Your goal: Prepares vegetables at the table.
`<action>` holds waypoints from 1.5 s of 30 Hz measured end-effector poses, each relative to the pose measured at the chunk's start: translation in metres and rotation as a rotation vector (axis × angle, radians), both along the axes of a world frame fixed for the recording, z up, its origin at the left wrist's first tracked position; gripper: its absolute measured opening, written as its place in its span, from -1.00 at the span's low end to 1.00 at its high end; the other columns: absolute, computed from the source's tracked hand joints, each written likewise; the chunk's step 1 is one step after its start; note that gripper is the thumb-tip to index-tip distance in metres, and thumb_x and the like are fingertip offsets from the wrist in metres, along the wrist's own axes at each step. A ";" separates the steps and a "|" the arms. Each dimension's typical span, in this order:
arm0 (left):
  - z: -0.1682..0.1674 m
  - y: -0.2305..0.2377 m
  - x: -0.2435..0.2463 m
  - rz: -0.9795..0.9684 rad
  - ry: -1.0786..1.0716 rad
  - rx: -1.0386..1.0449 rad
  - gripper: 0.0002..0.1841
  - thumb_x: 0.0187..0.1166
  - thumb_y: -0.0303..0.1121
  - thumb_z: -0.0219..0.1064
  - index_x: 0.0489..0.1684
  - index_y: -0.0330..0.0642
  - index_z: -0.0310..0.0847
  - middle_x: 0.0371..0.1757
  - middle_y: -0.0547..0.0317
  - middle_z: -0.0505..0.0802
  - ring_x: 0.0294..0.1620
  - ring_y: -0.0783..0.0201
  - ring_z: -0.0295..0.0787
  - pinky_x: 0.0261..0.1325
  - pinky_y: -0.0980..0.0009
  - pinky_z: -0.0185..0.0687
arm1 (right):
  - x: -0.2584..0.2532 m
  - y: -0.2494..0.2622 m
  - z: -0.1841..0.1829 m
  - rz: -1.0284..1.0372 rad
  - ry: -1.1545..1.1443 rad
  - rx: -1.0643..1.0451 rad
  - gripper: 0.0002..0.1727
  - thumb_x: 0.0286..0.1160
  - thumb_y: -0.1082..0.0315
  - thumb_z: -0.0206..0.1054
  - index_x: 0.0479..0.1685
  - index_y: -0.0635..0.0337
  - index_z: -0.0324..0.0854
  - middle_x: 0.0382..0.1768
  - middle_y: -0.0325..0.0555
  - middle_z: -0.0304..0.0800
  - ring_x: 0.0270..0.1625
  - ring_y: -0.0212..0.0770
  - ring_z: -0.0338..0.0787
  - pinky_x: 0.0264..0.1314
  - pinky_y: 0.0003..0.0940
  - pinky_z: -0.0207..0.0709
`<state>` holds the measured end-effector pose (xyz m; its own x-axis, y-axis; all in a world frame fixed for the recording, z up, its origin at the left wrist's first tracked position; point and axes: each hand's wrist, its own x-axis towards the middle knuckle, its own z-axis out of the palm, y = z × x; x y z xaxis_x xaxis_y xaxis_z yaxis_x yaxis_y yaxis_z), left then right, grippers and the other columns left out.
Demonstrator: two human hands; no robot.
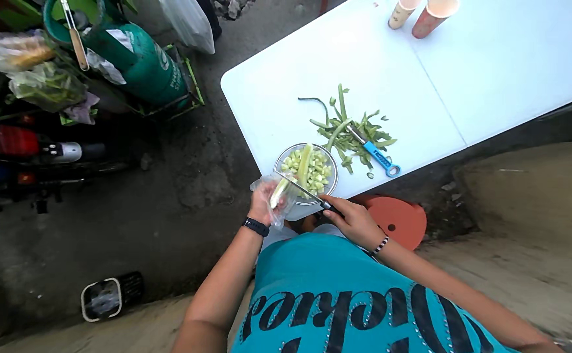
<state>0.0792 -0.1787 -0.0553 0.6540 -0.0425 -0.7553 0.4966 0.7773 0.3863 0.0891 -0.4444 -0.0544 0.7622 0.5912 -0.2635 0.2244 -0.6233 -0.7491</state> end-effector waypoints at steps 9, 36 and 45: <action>0.003 -0.004 0.004 -0.054 -0.069 0.093 -0.50 0.83 -0.25 -0.28 0.12 -0.31 0.64 -0.53 0.10 0.71 -0.81 0.47 0.33 -0.75 0.60 0.28 | -0.002 0.000 0.000 0.015 -0.001 -0.054 -0.45 0.84 -0.09 -0.02 0.65 -0.12 0.50 0.18 -0.01 0.84 0.11 0.00 0.86 0.15 0.10 0.68; -0.001 -0.007 0.002 -0.035 -0.010 0.238 -0.68 0.87 -0.18 -0.01 0.01 -0.18 0.62 -0.59 0.20 0.63 -0.72 0.42 0.45 -0.63 0.55 0.46 | -0.009 -0.003 -0.003 -0.031 -0.025 0.033 -0.45 0.84 -0.08 0.00 0.63 -0.08 0.52 0.18 -0.02 0.84 0.12 -0.03 0.86 0.16 0.05 0.69; 0.002 -0.012 0.004 -0.075 -0.025 0.252 -0.67 0.86 -0.18 0.01 0.11 -0.17 0.65 -0.56 0.19 0.66 -0.75 0.45 0.40 -0.67 0.57 0.40 | -0.007 0.001 -0.003 -0.006 -0.001 -0.067 -0.46 0.84 -0.06 0.00 0.65 -0.08 0.50 0.19 0.01 0.84 0.12 0.04 0.87 0.15 0.13 0.68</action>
